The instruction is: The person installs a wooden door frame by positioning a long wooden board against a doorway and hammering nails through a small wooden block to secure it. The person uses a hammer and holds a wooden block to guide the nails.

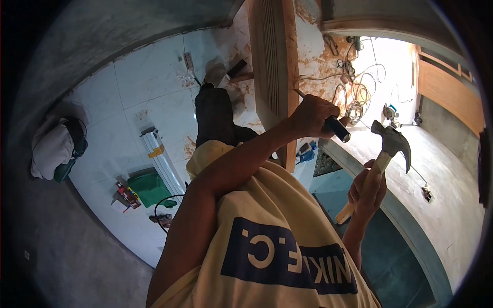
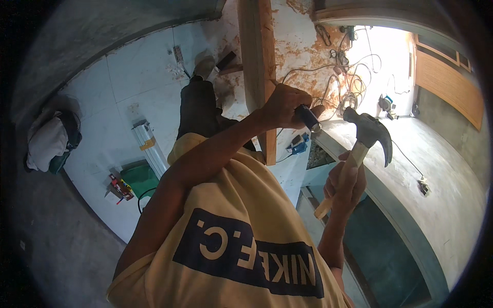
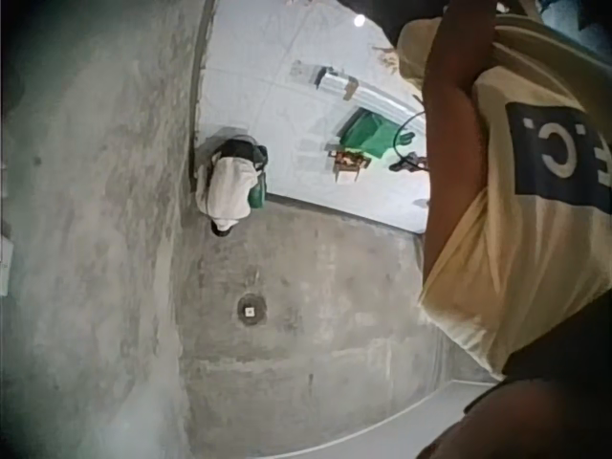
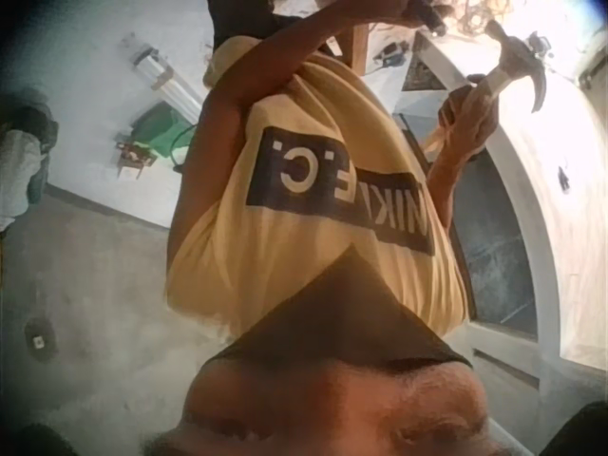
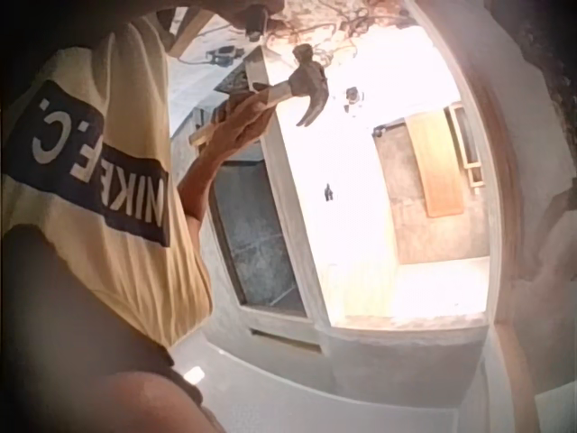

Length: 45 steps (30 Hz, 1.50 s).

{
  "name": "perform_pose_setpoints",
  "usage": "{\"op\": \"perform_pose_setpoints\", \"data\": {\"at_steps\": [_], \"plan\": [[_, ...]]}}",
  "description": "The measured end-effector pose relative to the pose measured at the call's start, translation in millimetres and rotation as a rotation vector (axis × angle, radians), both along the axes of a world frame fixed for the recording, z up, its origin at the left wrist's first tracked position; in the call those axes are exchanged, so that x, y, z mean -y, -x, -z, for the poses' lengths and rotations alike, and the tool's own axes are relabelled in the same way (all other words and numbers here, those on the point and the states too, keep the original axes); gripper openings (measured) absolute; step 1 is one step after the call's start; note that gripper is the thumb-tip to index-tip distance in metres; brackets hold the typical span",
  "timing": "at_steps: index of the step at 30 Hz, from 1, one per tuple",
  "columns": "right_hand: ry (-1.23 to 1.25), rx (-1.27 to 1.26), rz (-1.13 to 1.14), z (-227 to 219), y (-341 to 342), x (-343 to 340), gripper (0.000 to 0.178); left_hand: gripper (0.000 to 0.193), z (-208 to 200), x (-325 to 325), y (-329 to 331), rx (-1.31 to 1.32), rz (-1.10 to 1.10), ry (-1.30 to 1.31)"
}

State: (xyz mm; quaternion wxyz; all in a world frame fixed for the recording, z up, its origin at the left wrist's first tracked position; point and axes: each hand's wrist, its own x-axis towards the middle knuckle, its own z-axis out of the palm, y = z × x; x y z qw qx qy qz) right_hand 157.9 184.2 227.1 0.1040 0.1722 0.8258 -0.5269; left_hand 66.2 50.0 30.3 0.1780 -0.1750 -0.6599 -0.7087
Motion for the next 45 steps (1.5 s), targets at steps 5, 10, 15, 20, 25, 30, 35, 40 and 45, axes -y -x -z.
{"op": "perform_pose_setpoints", "data": {"at_steps": [5, 10, 15, 20, 25, 30, 35, 40, 45], "plan": [[-0.033, 0.006, -0.025, -0.8, 0.3, 7.1, 0.050, 0.037, 1.6, 0.8, 1.5, -0.004, -0.014, -0.011], [-0.053, 0.006, -0.005, 0.7, -0.6, 13.1, 0.049, 0.037, 3.1, -0.3, -0.5, 0.006, 0.009, -0.039], [-0.050, 0.020, -0.020, 0.6, -3.3, 10.6, 0.048, 0.038, 4.7, -2.5, -0.4, 0.028, -0.009, -0.026], [-0.049, 0.010, -0.092, 2.3, -3.9, 8.0, 0.047, 0.036, 4.9, -2.4, -0.9, 0.033, 0.010, -0.005], [-0.052, 0.020, -0.111, 3.9, -4.0, 9.7, 0.049, 0.034, 7.6, 1.0, 3.6, -0.003, -0.001, -0.051], [0.097, -0.099, -0.040, -7.0, -15.0, 6.3, 0.046, 0.038, 3.3, 2.5, 7.4, 0.042, -0.058, -0.026], [-0.093, -0.063, -0.056, 11.4, -26.4, 8.2, 0.046, 0.039, 2.5, 2.3, 6.9, 0.029, -0.016, 0.020], [-0.002, -0.205, -0.129, 2.1, -28.7, 14.9, 0.038, 0.037, 2.7, 0.8, 1.7, 0.061, 0.006, 0.022], [-0.145, 0.057, -0.156, -5.6, -17.2, 22.8, 0.040, 0.036, 8.3, -1.3, 5.2, 0.015, -0.036, 0.001]]}}
